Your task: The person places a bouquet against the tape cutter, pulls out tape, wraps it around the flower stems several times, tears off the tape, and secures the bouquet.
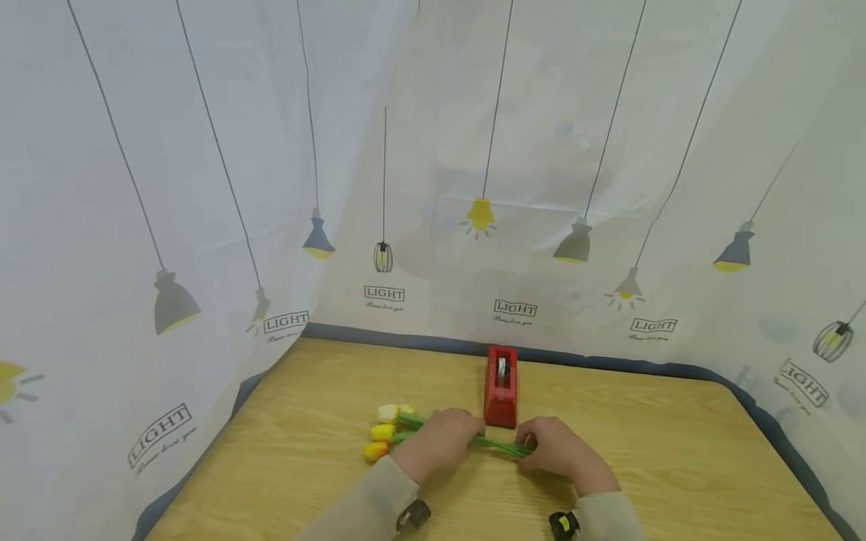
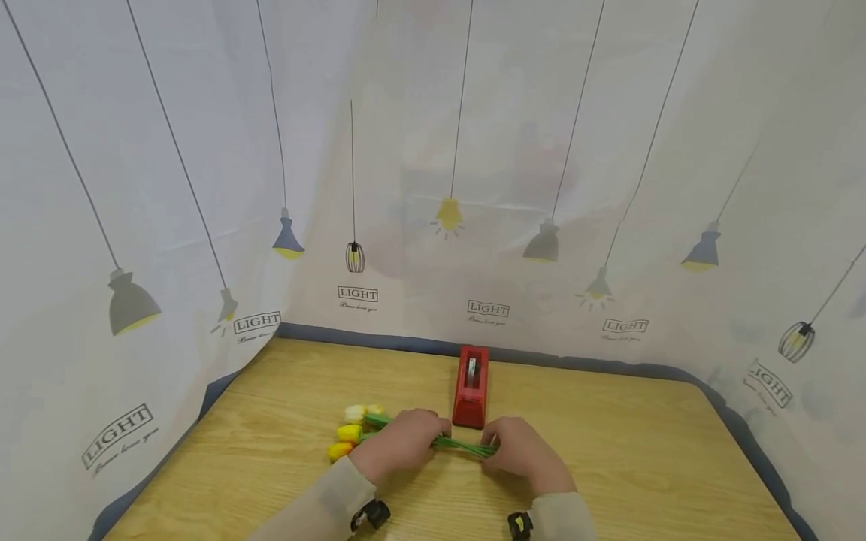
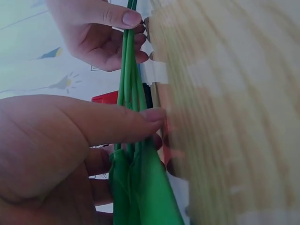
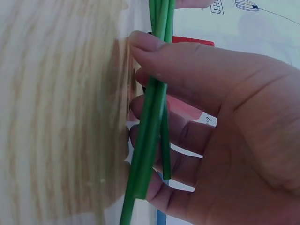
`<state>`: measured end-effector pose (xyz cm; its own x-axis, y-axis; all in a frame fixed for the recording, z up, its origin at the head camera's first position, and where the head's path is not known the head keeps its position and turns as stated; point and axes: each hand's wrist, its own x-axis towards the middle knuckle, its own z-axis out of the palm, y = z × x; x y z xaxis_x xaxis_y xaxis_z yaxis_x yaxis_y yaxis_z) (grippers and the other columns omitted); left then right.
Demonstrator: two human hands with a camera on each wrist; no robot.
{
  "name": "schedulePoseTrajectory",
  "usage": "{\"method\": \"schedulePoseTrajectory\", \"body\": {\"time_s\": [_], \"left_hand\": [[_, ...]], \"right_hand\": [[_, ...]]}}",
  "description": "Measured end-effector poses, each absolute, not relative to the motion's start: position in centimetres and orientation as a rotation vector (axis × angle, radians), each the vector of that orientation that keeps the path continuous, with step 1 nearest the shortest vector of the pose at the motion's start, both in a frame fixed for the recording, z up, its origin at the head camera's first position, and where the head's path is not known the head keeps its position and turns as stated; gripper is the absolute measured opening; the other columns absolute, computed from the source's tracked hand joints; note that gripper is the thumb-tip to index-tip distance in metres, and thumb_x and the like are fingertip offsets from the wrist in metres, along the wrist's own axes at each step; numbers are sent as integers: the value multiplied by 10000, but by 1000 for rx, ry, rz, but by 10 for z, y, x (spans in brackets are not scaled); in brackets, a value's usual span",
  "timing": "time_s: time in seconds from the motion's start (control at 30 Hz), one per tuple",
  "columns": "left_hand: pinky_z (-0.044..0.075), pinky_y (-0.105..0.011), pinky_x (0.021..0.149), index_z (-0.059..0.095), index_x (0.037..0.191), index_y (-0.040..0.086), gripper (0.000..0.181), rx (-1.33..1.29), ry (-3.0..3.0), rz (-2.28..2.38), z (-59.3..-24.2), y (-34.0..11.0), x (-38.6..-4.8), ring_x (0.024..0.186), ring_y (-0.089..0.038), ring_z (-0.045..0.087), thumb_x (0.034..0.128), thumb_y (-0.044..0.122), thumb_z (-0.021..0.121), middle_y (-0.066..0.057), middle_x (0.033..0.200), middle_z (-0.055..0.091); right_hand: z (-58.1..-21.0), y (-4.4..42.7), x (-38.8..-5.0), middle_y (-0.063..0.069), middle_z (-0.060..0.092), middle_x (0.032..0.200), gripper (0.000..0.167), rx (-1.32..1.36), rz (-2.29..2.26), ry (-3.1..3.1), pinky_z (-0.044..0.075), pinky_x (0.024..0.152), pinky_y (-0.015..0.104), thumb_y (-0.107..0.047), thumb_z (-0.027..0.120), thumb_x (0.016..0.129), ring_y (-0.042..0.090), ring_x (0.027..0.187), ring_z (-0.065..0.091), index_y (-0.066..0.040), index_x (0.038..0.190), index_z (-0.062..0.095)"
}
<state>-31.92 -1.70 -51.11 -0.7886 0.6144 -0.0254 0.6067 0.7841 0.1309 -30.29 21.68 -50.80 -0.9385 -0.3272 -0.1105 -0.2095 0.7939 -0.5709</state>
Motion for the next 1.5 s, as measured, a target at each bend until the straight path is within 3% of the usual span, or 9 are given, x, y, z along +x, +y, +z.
{"method": "schedulePoseTrajectory", "body": {"time_s": [0.17, 0.47, 0.63, 0.83, 1.07, 1.3, 1.5], "left_hand": [[597, -315, 932, 750, 1216, 228, 344, 991, 2900, 180, -508, -18, -320, 1021, -124, 690, 899, 120, 828, 60, 1117, 760], [591, -370, 976, 732, 1242, 226, 371, 981, 2872, 249, -507, -23, -320, 1047, -134, 681, 892, 179, 845, 50, 1150, 743], [592, -300, 935, 717, 1269, 201, 339, 971, 2875, 333, -498, -31, -324, 1044, -123, 680, 949, 259, 813, 31, 1174, 736], [603, -313, 931, 714, 1275, 150, 282, 919, 2953, 430, -482, -29, -333, 1082, -162, 700, 1012, 247, 745, -22, 1211, 743], [586, -324, 767, 766, 1116, 94, 156, 684, 2922, 902, -478, -4, -355, 881, -145, 661, 1044, 176, 654, -14, 1014, 748], [581, -301, 724, 798, 990, 58, 85, 351, 2831, 1358, -499, 18, -379, 801, -131, 642, 974, 121, 743, -39, 954, 767], [568, -280, 708, 825, 916, 74, 94, 242, 2877, 1388, -516, 24, -387, 795, -119, 631, 916, 168, 835, -19, 891, 779]], "right_hand": [[-509, 218, -304, -13, 693, 848, 292, -369, -831, 2797, 538, 717, 356, -111, 964, 723, 166, 784, 597, -166, 923, 757], [-504, 219, -302, -2, 702, 877, 256, -364, -854, 2779, 566, 723, 368, -148, 955, 762, 163, 796, 606, -171, 949, 782], [-500, 223, -301, 3, 701, 933, 302, -327, -844, 2806, 574, 783, 402, -229, 964, 765, 162, 850, 603, -180, 1003, 786], [-494, 230, -301, 37, 716, 993, 293, -299, -906, 2834, 586, 811, 439, -236, 920, 815, 186, 911, 632, -151, 1062, 789], [-492, 232, -302, 27, 740, 972, 170, -206, -1101, 2879, 596, 759, 407, -207, 801, 950, 173, 883, 660, -107, 1085, 781], [-495, 232, -302, 36, 747, 960, 85, -89, -1205, 2936, 564, 711, 346, -180, 760, 981, 170, 847, 638, -104, 1010, 784], [-493, 230, -302, 51, 748, 952, 120, -18, -1352, 2868, 579, 698, 326, -172, 725, 1005, 166, 813, 649, -67, 1027, 779]]}}
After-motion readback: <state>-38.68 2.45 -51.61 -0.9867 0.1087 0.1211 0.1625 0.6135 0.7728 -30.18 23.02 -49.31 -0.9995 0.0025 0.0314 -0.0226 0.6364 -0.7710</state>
